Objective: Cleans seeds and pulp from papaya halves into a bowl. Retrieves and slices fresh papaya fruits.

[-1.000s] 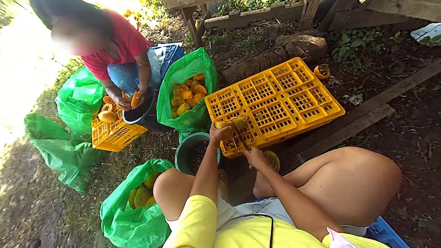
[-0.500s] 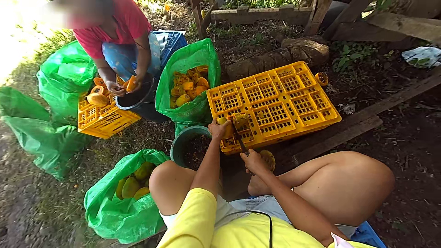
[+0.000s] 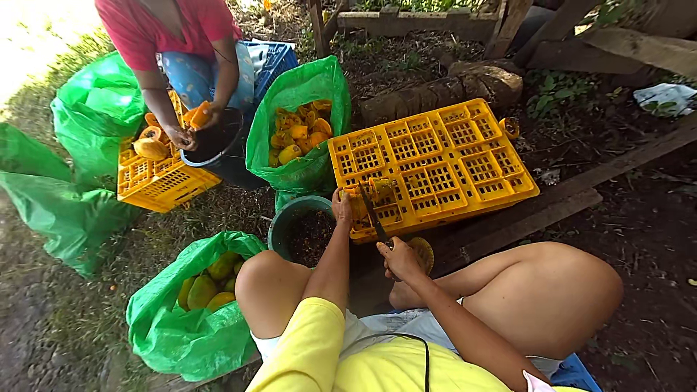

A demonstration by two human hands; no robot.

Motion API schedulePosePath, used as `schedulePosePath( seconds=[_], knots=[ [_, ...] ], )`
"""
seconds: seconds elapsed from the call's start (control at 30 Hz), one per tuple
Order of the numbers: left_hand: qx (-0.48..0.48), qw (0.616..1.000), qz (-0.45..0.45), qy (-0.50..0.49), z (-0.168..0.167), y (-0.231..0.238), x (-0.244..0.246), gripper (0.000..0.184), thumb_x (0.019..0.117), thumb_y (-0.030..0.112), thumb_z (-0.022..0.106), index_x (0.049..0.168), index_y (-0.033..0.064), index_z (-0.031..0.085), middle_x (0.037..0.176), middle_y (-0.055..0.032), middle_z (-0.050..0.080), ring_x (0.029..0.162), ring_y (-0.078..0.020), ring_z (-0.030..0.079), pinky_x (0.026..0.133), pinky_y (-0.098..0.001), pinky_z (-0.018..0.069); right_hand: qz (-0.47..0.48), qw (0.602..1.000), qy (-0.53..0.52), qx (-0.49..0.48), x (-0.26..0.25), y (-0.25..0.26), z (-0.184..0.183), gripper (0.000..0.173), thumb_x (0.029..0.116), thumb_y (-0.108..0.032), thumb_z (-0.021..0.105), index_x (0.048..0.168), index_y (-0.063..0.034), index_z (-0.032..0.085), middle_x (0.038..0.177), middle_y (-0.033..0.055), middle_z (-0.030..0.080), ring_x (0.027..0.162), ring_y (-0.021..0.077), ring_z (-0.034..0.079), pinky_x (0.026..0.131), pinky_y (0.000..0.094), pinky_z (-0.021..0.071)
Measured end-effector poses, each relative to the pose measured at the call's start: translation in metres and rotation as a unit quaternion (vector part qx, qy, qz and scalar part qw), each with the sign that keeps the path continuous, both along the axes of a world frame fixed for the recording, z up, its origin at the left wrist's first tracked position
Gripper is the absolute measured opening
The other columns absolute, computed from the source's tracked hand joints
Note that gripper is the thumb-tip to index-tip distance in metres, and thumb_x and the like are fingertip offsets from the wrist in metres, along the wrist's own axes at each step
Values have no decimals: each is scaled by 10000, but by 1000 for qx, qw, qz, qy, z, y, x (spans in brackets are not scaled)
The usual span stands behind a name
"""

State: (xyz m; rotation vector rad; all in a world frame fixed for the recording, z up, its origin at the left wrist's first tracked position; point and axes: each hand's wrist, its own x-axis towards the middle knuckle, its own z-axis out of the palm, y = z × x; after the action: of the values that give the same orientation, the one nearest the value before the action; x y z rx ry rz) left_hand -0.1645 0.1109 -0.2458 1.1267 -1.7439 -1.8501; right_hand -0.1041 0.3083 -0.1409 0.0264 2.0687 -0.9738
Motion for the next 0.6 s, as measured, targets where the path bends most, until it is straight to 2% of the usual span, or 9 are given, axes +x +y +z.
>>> schedulePosePath(
  seconds=[0.1, 0.2, 0.43, 0.53, 0.6],
  knots=[
    [-36, 999, 4, -18, -2, 9, -3, 430, 1002, 159, 499, 1404, 8, 522, 1301, -269, 596, 1193, -375, 583, 1004, -554, 466, 9, 1000, 5, 11, 3, -4, 1, 388, 1094, -403, 500, 1191, -29, 531, 782, 72, 598, 554, 141, 627, 554, 304, 569],
    [-81, 996, 3, -49, -6, 14, -6, 433, 990, 170, 534, 1396, 21, 536, 1388, -268, 546, 1286, -404, 516, 1068, -584, 398, 16, 999, 9, 29, 4, -6, -2, 394, 1095, -406, 494, 1206, -30, 530, 805, 82, 611, 568, 148, 638, 564, 313, 574],
    [-119, 990, -3, -73, 5, 19, -8, 429, 1005, 163, 507, 1394, -18, 525, 1415, -280, 527, 1326, -403, 487, 1119, -552, 348, 39, 995, 17, 86, 2, -21, 4, 415, 1102, -409, 466, 1251, -25, 514, 871, 97, 615, 623, 162, 650, 614, 331, 574],
    [-113, 989, 1, -91, 4, 16, -10, 454, 1032, 194, 484, 1428, -29, 494, 1443, -282, 508, 1358, -403, 465, 1147, -547, 320, 61, 992, 32, 110, -4, -34, 6, 421, 1108, -402, 447, 1268, -19, 518, 934, 116, 629, 687, 184, 668, 662, 354, 574],
    [-113, 988, 1, -104, 3, 15, -12, 466, 1037, 206, 482, 1435, -36, 487, 1456, -283, 495, 1365, -409, 455, 1153, -549, 312, 73, 988, 50, 125, -8, -41, 2, 426, 1105, -394, 446, 1281, -15, 532, 1004, 145, 656, 772, 223, 695, 733, 396, 580]
  ],
)
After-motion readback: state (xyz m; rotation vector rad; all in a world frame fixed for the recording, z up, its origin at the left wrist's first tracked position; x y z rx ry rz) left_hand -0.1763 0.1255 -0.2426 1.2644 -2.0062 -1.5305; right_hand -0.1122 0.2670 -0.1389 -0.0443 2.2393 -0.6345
